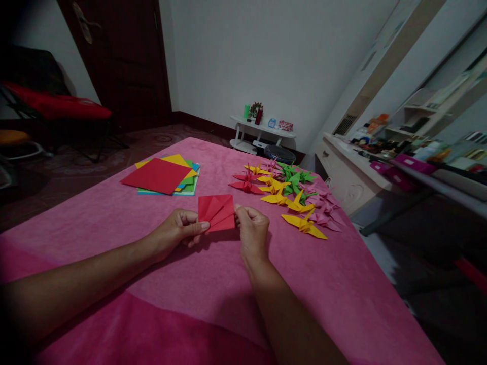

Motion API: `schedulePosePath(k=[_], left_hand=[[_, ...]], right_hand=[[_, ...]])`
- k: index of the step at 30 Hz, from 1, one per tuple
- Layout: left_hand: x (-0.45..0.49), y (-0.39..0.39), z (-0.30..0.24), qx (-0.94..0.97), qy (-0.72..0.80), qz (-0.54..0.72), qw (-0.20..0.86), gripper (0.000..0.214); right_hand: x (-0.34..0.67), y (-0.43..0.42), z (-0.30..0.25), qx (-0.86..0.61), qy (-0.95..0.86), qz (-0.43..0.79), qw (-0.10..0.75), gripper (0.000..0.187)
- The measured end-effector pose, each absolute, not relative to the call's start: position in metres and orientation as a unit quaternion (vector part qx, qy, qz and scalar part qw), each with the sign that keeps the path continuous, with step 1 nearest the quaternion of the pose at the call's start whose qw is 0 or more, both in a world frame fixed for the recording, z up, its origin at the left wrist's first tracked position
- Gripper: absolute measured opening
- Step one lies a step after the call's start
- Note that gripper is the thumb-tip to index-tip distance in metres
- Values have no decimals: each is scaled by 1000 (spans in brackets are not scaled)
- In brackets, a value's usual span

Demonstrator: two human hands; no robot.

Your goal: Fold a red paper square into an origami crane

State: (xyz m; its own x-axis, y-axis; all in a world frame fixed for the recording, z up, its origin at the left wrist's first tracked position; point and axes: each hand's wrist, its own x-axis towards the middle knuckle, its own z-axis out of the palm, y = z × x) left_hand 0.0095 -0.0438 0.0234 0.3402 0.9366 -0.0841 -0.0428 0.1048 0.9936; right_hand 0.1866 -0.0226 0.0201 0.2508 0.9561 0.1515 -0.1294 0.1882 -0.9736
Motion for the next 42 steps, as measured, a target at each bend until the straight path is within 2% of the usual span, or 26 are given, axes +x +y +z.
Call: schedulePosePath(k=[3, 8, 17, 25, 30, 35, 42], left_hand=[[10, -43, 21, 536, 436, 400, 602, 41], [13, -40, 17, 568, 443, 394, 572, 40], [15, -47, 23, 639, 407, 324, 567, 39], [15, -42, 18, 619, 389, 336, 594, 43], [18, -43, 17, 589, 394, 389, 588, 42], [17, -44, 15, 542, 380, 394, 637, 41], [16, -44, 13, 556, 372, 394, 631, 53]], right_hand=[[190, -20, 25, -462, -382, 480, 640, 24], [178, -27, 28, -425, -442, 598, 516, 43], [174, -32, 28, -473, -389, 573, 545, 25], [178, -30, 29, -458, -444, 532, 557, 19], [172, -35, 30, -457, -474, 533, 532, 23], [171, -37, 29, -452, -485, 554, 504, 24], [174, -32, 27, -439, -474, 553, 526, 27]])
